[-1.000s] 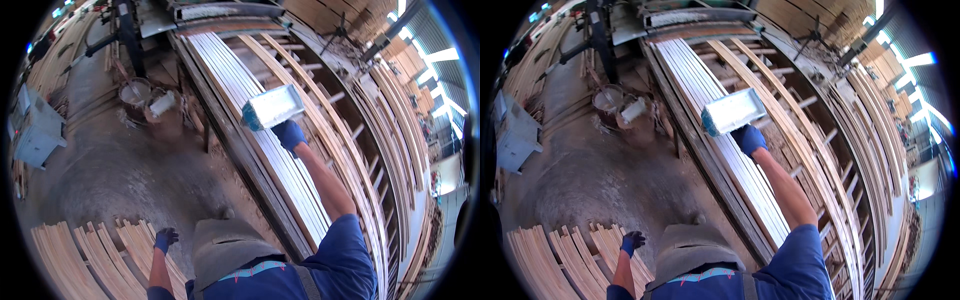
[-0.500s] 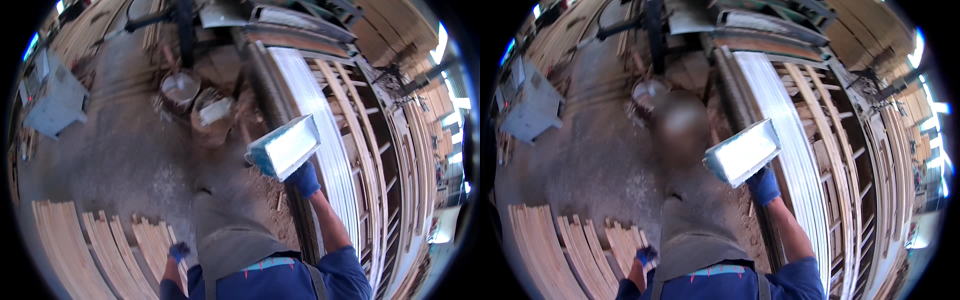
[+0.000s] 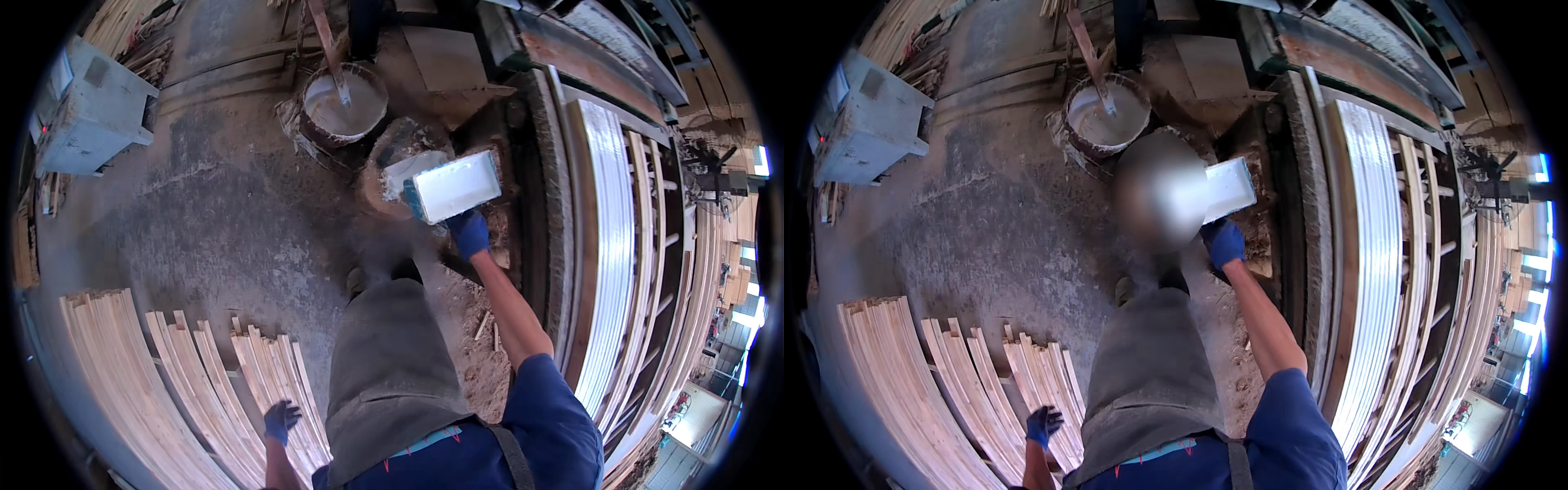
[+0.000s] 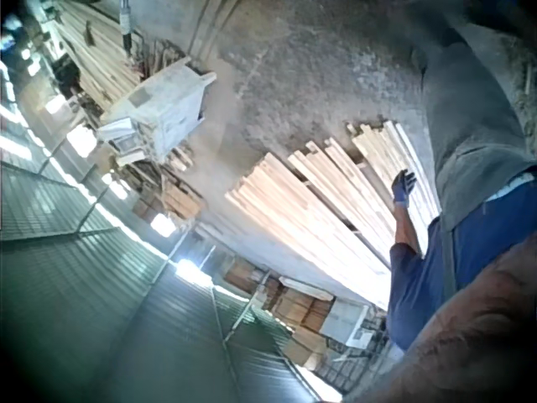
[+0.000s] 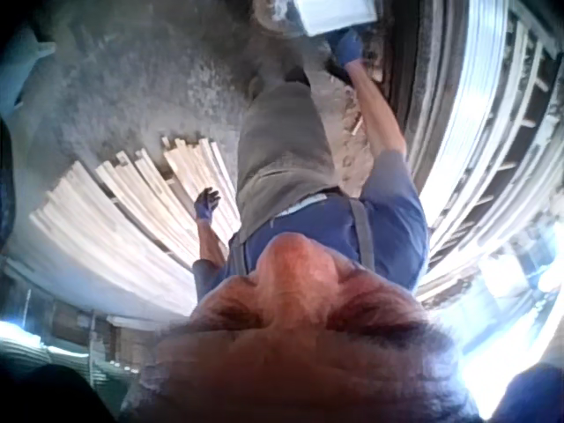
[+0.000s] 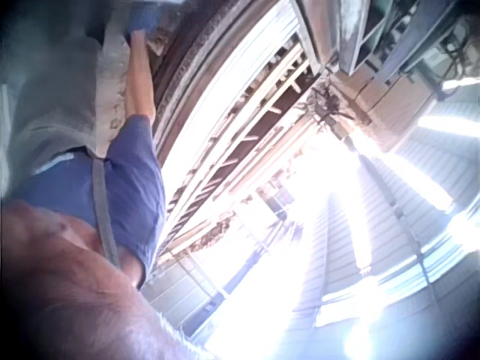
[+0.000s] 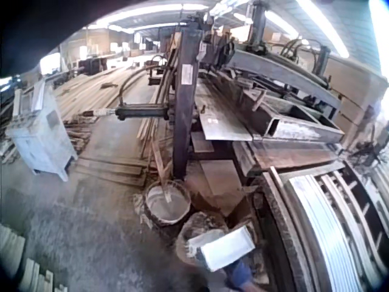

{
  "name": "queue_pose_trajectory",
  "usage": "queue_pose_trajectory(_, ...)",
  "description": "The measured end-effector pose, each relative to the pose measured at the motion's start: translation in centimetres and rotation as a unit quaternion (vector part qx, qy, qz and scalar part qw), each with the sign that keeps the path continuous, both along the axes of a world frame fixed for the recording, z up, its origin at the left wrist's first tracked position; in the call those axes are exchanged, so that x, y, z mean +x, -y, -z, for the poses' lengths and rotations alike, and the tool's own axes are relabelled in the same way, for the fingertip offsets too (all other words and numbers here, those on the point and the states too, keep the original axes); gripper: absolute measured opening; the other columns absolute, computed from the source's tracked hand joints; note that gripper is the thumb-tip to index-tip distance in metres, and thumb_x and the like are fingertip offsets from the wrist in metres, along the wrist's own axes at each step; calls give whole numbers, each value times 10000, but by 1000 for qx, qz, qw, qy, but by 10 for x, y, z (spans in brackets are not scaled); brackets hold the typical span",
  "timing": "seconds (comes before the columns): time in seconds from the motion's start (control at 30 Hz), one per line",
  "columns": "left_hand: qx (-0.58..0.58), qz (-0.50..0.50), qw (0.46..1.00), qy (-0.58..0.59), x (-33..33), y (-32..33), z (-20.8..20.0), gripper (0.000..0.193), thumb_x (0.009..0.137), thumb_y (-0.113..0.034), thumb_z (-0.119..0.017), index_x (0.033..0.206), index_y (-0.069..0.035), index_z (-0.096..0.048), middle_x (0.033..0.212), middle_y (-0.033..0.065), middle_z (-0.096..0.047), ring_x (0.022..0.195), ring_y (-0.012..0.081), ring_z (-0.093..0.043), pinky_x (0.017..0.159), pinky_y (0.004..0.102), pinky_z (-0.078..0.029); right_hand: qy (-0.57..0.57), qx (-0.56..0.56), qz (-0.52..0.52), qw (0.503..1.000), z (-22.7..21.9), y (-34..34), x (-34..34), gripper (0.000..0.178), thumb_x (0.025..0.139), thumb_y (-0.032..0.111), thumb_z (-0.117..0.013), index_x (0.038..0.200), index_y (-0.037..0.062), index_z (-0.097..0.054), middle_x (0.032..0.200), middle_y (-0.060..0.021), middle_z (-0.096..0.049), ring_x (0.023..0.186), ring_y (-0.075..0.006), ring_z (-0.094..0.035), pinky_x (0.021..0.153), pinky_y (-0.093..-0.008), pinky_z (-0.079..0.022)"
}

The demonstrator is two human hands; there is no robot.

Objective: The person assembles a wooden panel by placing planks onto a metal frame and applying a white adhesive substance. They use a brush to spread the adhesive and a roller to press the planks into place, ensuring they are aligned and secure. The process involves repetitive handling of planks and tools within a workshop environment.

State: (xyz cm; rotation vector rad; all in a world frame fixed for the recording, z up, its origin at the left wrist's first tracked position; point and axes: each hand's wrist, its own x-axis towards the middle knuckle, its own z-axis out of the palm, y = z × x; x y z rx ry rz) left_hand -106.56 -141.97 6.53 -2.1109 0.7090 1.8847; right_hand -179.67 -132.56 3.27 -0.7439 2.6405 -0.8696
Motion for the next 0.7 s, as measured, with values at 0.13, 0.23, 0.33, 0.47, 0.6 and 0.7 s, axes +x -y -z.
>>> queue_pose_trajectory(0.13, 94, -15, 988, 118, 2, -54, -23, 422, 990, -453, -466, 1226, -123, -582, 1042, 139, -717, 880, 313, -704, 798, 483, -519, -67, 72, -77, 992, 56, 33, -38, 215, 868, 233, -597, 875, 39, -689, 837, -234, -676, 810, -428, -656, 676, -477, -532)
queue_pose_trajectory(0.23, 119, -29, 985, 122, -22, -81, -36, 405, 995, -432, -471, 1198, -107, -602, 1011, 132, -724, 833, 280, -710, 756, 434, -524, -12, 65, -78, 995, 92, 46, -56, 316, 893, 338, -613, 956, 38, -692, 916, -218, -687, 866, -427, -647, 713, -478, -521)
queue_pose_trajectory(0.33, 114, -41, 987, 106, -54, -80, -43, 363, 977, -385, -506, 1152, -96, -638, 946, 113, -737, 767, 228, -712, 705, 370, -526, 8, 125, -56, 991, 121, 55, -59, 268, 891, 274, -564, 912, 36, -686, 929, -218, -690, 899, -404, -662, 740, -471, -530)
queue_pose_trajectory(0.47, 86, 15, 993, 77, -92, -35, -34, 391, 969, -411, -526, 1172, -93, -629, 956, 114, -731, 750, 230, -705, 705, 370, -528, 19, 170, -55, 984, 140, 57, -59, 283, 912, 283, -513, 968, 62, -682, 962, -212, -695, 921, -388, -672, 772, -473, -536)
queue_pose_trajectory(0.6, 44, 56, 997, 21, -104, 11, -6, 460, 931, -511, -588, 1179, -125, -600, 1000, 134, -702, 785, 314, -671, 685, 421, -519, 61, 234, -116, 963, 86, 54, -55, 367, 954, 383, -471, 1088, 111, -677, 998, -193, -705, 925, -385, -672, 796, -475, -537)
queue_pose_trajectory(0.7, 63, 109, 992, -19, -151, 51, 0, 518, 956, -520, -511, 1282, -121, -560, 1126, 164, -682, 841, 304, -683, 808, 443, -524, 37, 221, -102, 969, -41, 25, -19, 326, 902, 280, -544, 1054, 12, -648, 986, -239, -686, 921, -378, -671, 798, -456, -539)
